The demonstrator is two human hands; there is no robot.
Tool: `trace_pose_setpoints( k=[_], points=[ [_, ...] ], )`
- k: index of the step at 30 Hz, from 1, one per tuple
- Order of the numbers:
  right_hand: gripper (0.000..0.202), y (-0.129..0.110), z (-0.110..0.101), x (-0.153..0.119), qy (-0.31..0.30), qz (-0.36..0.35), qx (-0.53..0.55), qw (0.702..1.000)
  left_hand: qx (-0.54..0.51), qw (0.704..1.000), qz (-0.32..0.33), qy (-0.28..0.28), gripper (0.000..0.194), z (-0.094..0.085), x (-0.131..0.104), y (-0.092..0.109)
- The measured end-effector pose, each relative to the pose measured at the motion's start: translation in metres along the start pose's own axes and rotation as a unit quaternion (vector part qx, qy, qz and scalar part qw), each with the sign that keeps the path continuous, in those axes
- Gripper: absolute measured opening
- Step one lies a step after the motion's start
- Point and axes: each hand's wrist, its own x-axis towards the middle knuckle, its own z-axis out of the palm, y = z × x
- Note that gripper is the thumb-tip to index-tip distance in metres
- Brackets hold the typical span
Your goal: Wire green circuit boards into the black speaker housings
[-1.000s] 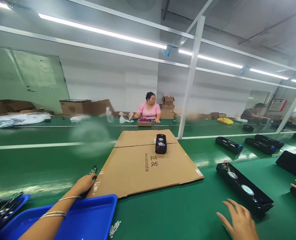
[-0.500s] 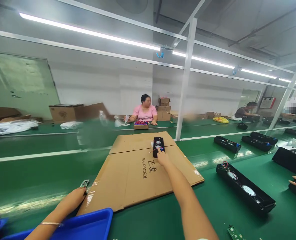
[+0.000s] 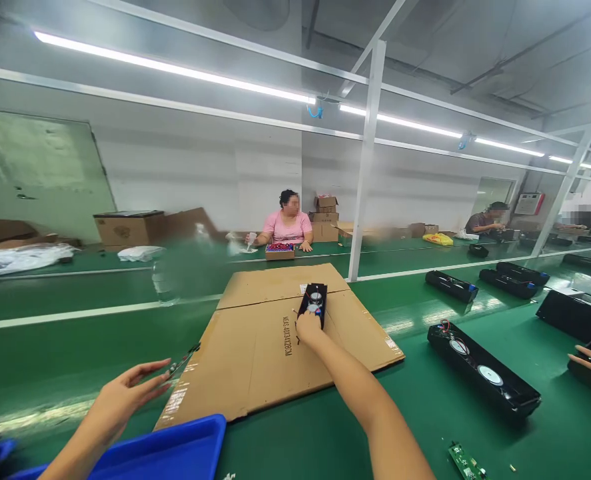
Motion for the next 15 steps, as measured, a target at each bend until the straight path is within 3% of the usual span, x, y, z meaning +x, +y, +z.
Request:
trace_pose_setpoints(
  k=[3, 8, 11, 15],
  points=[
    [0.026, -0.007, -0.007, -0.025, -0.027, -0.051, 0.018, 0.998, -0.134, 0.991, -0.014, -0.022, 0.023, 0.015, -0.036, 0.012],
    [0.037, 0.022, -0.024, -0.075, -0.04, -0.144, 0.023, 0.989, -0.302, 0.951, -0.068, -0.009, 0.027, 0.026, -0.085, 0.037],
    [0.032, 0.034, -0.022, -0.094, -0.056, -0.154, -0.008, 0.986, -0.351, 0.932, -0.081, -0.038, 0.032, 0.031, -0.103, 0.05],
    [0.016, 0.023, -0.019, -0.117, -0.056, -0.164, -0.048, 0.984, -0.419, 0.893, -0.139, -0.089, 0.034, 0.038, -0.116, 0.051]
  ],
)
